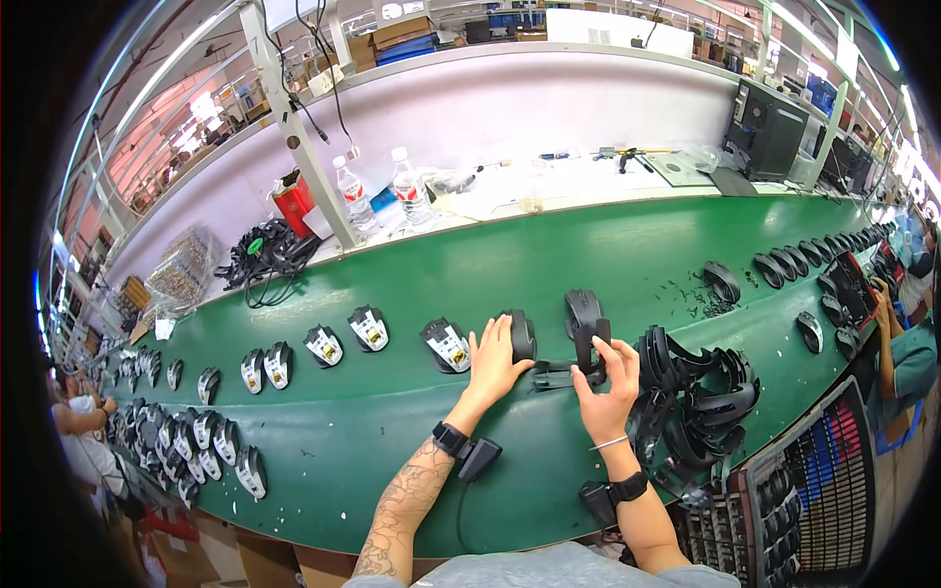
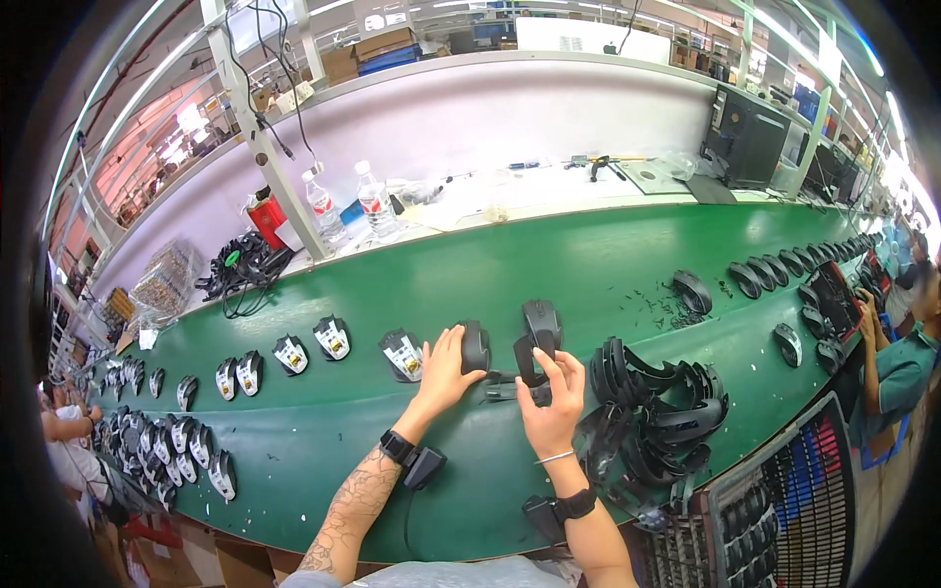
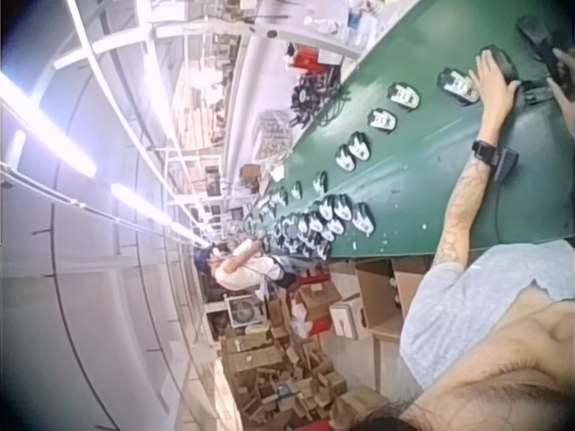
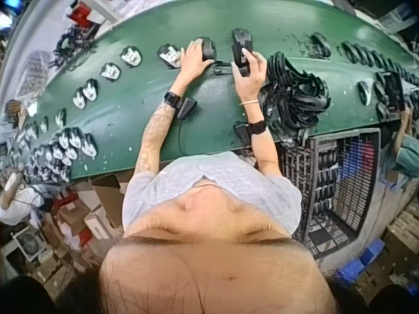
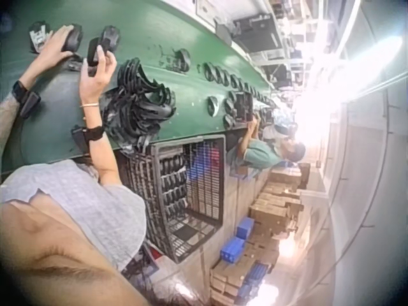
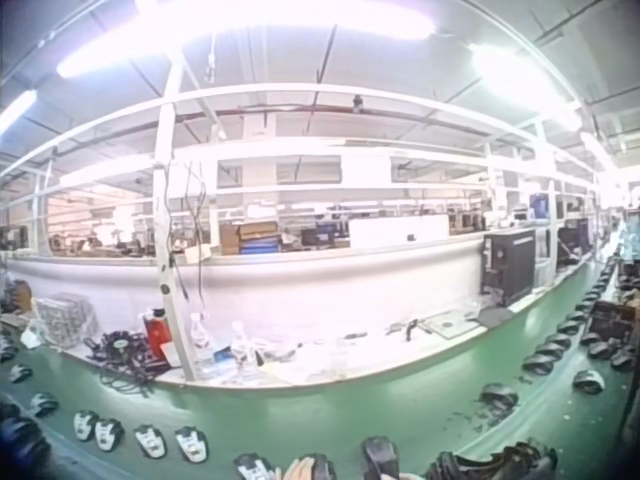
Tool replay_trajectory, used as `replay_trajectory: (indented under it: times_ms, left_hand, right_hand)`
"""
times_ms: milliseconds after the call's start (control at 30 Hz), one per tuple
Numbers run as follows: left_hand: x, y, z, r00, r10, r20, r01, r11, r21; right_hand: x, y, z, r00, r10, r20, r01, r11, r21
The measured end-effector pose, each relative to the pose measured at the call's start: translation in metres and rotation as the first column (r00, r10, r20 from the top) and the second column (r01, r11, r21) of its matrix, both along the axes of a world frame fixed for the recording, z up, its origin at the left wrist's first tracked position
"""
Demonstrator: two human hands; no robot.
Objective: The person assembles computer mouse components on a green workbench. They pick up black mouse shells and internal units, fit them together, and place the assembled units into a black plastic crate. The person also moves a stack of shells aside to access more parts.
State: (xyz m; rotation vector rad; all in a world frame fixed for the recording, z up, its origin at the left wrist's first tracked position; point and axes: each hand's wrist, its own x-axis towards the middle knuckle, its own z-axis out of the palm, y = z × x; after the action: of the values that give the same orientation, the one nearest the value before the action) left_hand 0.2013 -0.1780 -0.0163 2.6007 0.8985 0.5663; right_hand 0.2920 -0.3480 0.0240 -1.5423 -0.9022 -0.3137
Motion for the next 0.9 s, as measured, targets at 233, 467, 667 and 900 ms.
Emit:
replay_trajectory:
  times_ms: [233,467,667,900]
  left_hand:
    - [-0.001,0.013,0.01,0.962,0.252,0.109,-0.266,0.954,0.14]
    - [-0.044,0.053,0.007,0.786,0.572,-0.236,-0.599,0.798,-0.059]
    - [-0.045,0.058,-0.014,0.907,0.419,0.028,-0.413,0.903,-0.119]
    - [-0.034,0.029,0.013,0.846,0.378,0.377,-0.209,0.884,-0.418]
  right_hand:
    - [0.001,-0.002,-0.002,1.0,-0.003,0.01,0.003,1.0,0.009]
    - [-0.007,-0.001,0.0,0.999,0.039,0.011,-0.039,0.998,-0.04]
    - [-0.016,0.005,-0.008,0.986,0.166,-0.022,-0.166,0.986,-0.016]
    - [-0.014,0.004,-0.012,0.97,0.067,0.232,-0.072,0.997,0.016]
